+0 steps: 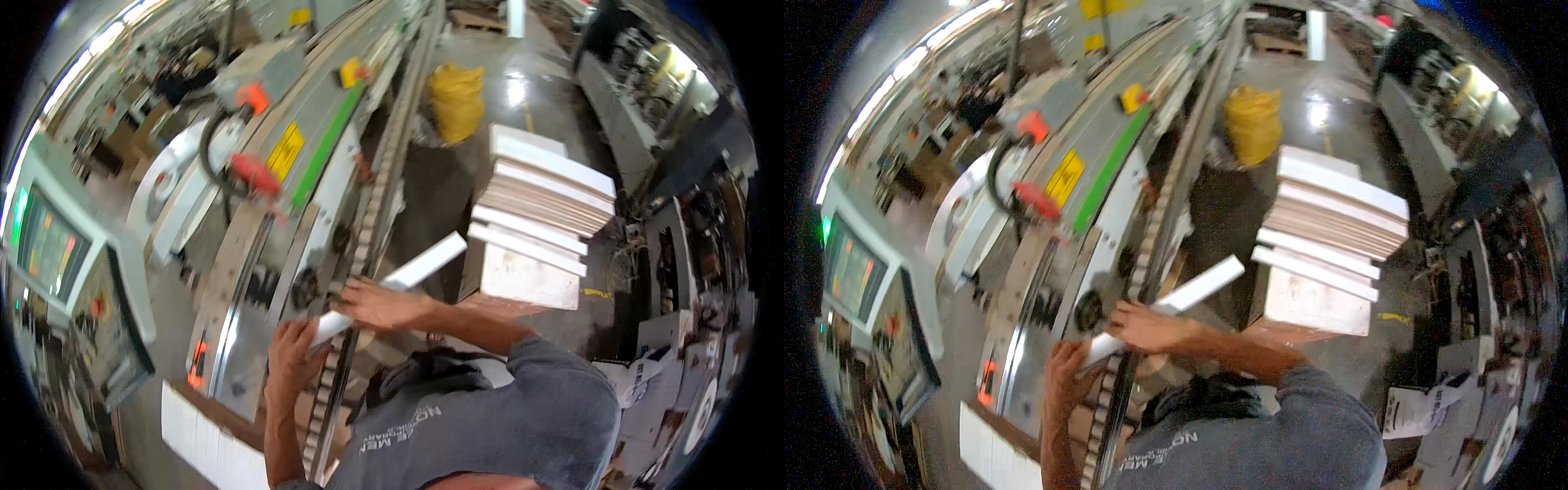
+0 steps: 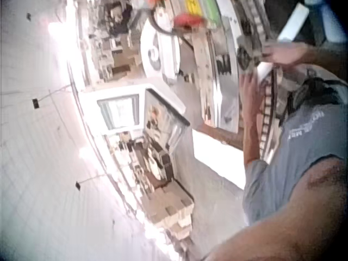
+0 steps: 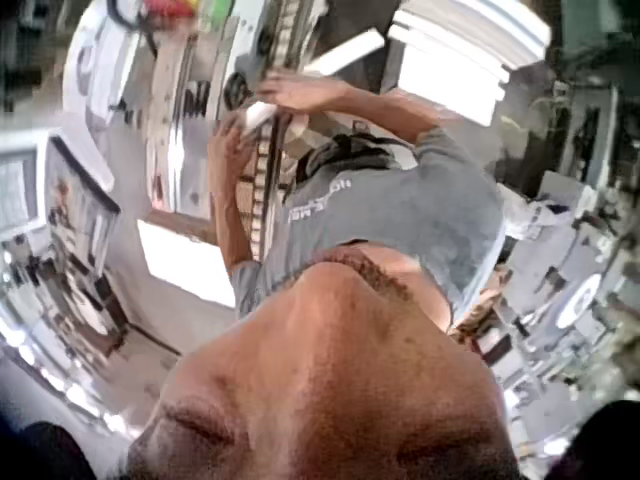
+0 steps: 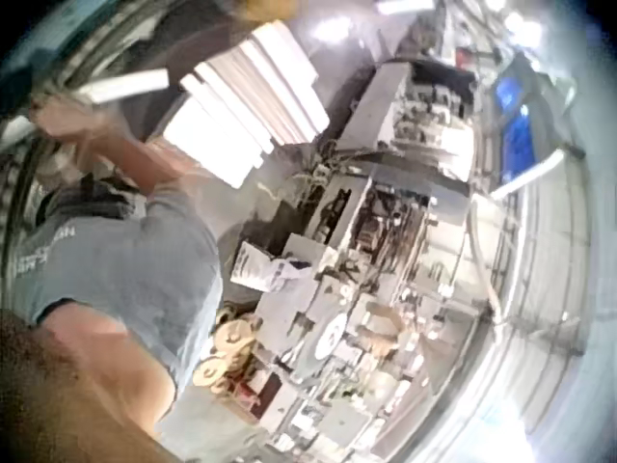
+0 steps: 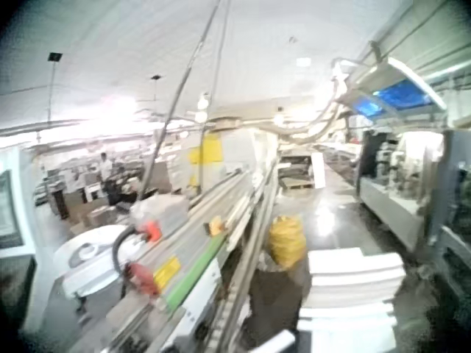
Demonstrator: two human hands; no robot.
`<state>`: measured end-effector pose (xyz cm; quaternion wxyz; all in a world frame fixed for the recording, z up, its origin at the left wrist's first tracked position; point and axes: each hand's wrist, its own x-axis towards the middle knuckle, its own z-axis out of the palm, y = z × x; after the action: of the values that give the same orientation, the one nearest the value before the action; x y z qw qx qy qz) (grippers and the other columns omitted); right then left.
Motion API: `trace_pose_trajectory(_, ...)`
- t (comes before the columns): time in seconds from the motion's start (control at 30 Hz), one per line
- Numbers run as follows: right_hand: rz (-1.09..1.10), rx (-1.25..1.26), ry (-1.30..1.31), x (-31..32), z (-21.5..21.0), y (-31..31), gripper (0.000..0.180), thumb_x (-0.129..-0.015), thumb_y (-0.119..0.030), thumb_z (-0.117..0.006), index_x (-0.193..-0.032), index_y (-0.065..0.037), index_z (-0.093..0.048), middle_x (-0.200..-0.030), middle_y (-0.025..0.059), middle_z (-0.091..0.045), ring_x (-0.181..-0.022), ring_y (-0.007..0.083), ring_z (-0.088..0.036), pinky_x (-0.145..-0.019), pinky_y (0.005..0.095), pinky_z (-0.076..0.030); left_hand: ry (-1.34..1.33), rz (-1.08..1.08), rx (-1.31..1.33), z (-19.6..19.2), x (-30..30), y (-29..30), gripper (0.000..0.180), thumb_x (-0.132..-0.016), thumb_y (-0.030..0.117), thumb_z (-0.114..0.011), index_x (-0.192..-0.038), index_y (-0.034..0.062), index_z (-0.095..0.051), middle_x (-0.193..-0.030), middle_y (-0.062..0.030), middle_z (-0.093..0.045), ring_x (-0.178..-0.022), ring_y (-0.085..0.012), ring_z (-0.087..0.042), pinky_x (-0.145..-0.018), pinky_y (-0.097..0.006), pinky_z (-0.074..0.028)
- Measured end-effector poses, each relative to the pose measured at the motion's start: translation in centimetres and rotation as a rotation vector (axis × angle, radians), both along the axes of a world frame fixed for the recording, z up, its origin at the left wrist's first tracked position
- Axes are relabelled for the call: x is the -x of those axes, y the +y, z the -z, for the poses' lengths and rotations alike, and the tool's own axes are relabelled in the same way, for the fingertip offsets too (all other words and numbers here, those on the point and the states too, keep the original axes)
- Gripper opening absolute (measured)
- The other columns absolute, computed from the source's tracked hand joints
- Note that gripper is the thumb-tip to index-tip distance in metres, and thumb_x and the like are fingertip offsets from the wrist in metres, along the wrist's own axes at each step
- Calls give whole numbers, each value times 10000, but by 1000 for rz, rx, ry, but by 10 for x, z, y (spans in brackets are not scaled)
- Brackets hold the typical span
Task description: The person takes individual white wooden boards from a stack and feeds them one at a time into an edge-banding machine, repeating the process for multiple boards.
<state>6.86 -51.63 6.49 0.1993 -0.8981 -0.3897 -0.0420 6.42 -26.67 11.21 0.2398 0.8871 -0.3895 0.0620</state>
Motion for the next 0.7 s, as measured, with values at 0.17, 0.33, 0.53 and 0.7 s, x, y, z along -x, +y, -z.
trace_pose_trajectory(0.17, -205, -257, -84, -22, -8, 98, 412, -832, -125, -683, -1212, 6, -593, -1141, 142, -562, -1075, 307, -499, -945, 416, -438, -122, -274, 13, 9, 45, 95, 476, -664, 13, -800, -1120, 11, -664, -1077, -151, -662, -933, -366, -601, -826, -450, -508)
trace_pose_trajectory(0.33, -232, -566, 6, -4, -13, 161, 414, -866, -79, -677, -1259, 18, -588, -1155, 166, -586, -1091, 345, -544, -927, 427, -489, -218, -574, 98, 26, 86, 176, 434, -691, 8, -788, -1113, 14, -686, -1108, -161, -674, -946, -351, -610, -837, -424, -511)
trace_pose_trajectory(0.53, 155, -886, 576, -30, 57, 205, 500, -909, -182, -659, -1331, 56, -535, -961, 189, -627, -873, 248, -619, -803, 375, -536, -251, -715, 99, 66, 78, 221, 418, -674, 27, -806, -1080, 36, -707, -1038, -149, -692, -914, -339, -612, -814, -425, -502)
trace_pose_trajectory(0.7, 176, -841, 623, -50, 67, 234, 622, -912, -242, -670, -1398, 75, -447, -923, 113, -584, -844, 210, -576, -770, 353, -496, -414, -694, 216, 97, 52, 233, 318, -661, 33, -837, -941, 125, -718, -1084, -69, -639, -1001, -314, -576, -840, -445, -463)
